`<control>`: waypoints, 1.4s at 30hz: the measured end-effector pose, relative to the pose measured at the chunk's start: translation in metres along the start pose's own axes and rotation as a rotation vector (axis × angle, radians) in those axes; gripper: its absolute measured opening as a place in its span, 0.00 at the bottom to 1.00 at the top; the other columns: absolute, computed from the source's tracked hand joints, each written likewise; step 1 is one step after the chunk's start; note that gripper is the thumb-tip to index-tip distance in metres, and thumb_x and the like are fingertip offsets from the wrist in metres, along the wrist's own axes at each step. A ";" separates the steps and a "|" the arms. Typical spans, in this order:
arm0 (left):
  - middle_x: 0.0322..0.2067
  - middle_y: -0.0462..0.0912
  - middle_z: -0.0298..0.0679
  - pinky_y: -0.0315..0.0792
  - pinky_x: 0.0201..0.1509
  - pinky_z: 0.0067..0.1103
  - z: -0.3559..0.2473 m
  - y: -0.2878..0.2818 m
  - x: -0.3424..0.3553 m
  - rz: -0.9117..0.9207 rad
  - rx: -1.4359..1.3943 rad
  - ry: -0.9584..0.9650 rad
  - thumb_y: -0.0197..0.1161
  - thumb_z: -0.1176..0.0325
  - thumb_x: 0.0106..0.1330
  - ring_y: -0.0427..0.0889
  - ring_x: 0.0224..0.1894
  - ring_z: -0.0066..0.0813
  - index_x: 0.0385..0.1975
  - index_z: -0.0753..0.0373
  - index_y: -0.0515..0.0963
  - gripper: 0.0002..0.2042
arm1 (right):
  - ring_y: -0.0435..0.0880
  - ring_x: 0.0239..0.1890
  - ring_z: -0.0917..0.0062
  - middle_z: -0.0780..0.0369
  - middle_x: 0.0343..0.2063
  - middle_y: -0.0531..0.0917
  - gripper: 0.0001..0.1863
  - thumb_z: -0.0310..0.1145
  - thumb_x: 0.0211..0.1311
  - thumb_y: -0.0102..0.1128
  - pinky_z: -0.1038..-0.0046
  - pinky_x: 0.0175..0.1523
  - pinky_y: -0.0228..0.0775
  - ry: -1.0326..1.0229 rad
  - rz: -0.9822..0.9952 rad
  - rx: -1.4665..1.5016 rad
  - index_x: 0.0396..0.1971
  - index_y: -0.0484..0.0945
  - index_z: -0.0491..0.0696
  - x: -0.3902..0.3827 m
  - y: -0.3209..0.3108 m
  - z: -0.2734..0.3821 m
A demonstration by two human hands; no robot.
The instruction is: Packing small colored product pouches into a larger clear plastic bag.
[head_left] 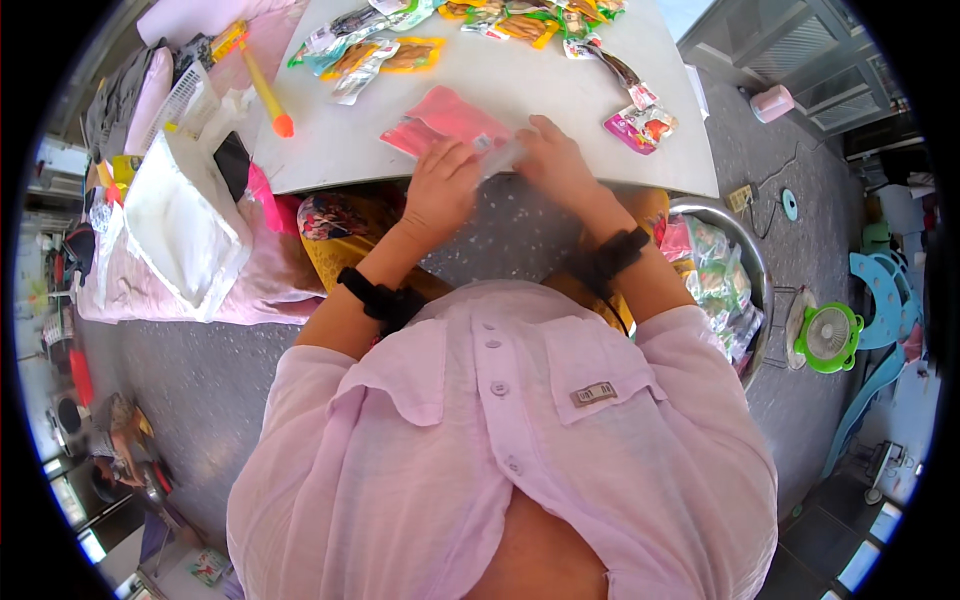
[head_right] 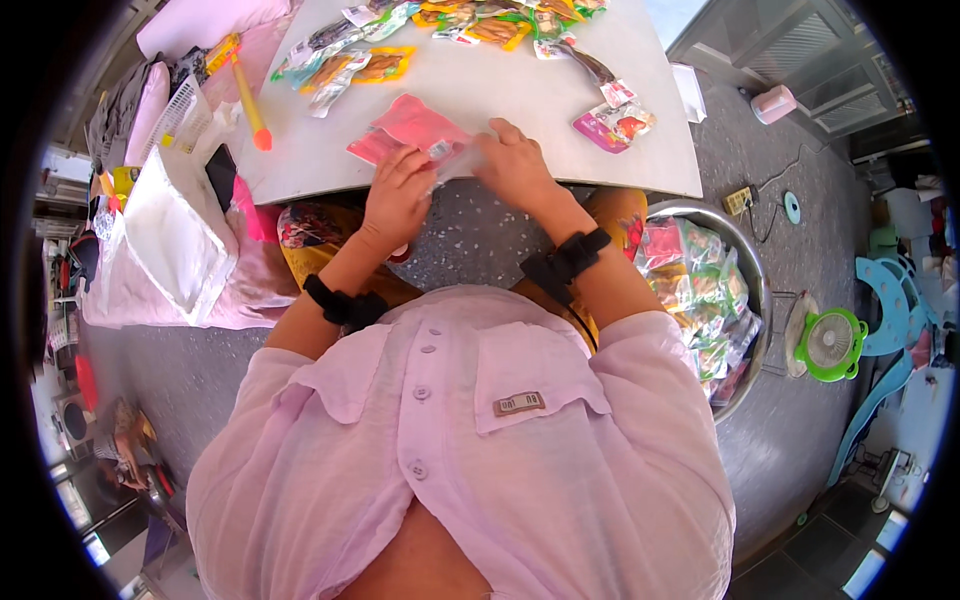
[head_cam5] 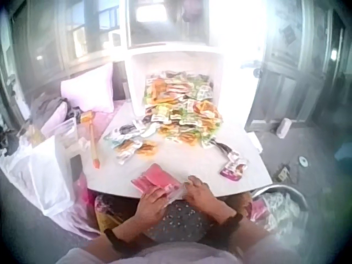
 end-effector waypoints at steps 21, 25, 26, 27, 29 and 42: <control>0.36 0.68 0.45 0.61 0.46 0.24 -0.018 -0.040 0.040 0.274 -1.186 -0.422 0.44 0.75 0.55 0.68 0.39 0.31 0.30 0.68 0.65 0.06 | 0.69 0.25 0.63 0.56 0.19 0.71 0.09 0.33 0.42 0.48 0.68 0.30 0.60 -0.042 0.194 0.360 0.21 0.67 0.43 -0.013 -0.096 0.076; 0.36 0.68 0.46 0.61 0.46 0.25 -0.030 -0.033 0.044 0.297 -1.162 -0.318 0.43 0.75 0.56 0.68 0.40 0.33 0.32 0.68 0.64 0.06 | 0.70 0.23 0.64 0.57 0.19 0.72 0.07 0.32 0.42 0.46 0.69 0.28 0.60 0.024 0.128 0.434 0.20 0.67 0.44 -0.038 -0.112 0.058; 0.36 0.68 0.46 0.61 0.46 0.25 -0.025 -0.030 0.044 0.264 -1.188 -0.374 0.43 0.75 0.56 0.68 0.40 0.33 0.32 0.68 0.64 0.07 | 0.70 0.23 0.65 0.56 0.19 0.72 0.08 0.32 0.42 0.46 0.69 0.28 0.61 0.057 0.081 0.459 0.22 0.69 0.44 -0.045 -0.121 0.047; 0.36 0.68 0.46 0.61 0.46 0.24 -0.020 -0.028 0.044 0.233 -1.214 -0.429 0.43 0.75 0.56 0.68 0.40 0.33 0.32 0.68 0.64 0.07 | 0.70 0.22 0.68 0.57 0.19 0.72 0.07 0.32 0.43 0.47 0.72 0.28 0.61 0.144 0.033 0.471 0.23 0.69 0.44 -0.056 -0.129 0.031; 0.35 0.69 0.45 0.62 0.45 0.23 -0.014 -0.015 0.036 0.272 -1.190 -0.469 0.43 0.75 0.56 0.69 0.40 0.31 0.33 0.68 0.64 0.07 | 0.70 0.22 0.75 0.60 0.18 0.72 0.07 0.32 0.44 0.49 0.77 0.28 0.62 0.275 -0.117 0.461 0.24 0.69 0.45 -0.088 -0.152 -0.004; 0.28 0.72 0.35 0.63 0.34 0.12 0.026 0.066 -0.050 0.539 -1.059 -0.864 0.46 0.72 0.55 0.68 0.29 0.17 0.29 0.65 0.68 0.06 | 0.69 0.22 0.87 0.68 0.18 0.72 0.06 0.29 0.43 0.51 0.84 0.27 0.61 1.065 -0.556 0.504 0.20 0.71 0.43 -0.333 -0.192 -0.176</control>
Point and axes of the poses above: each hand's wrist, its own x-axis towards the middle knuckle, its own y-axis out of the palm, z = x × y, the point moved 9 cm from there along x, towards the middle knuckle
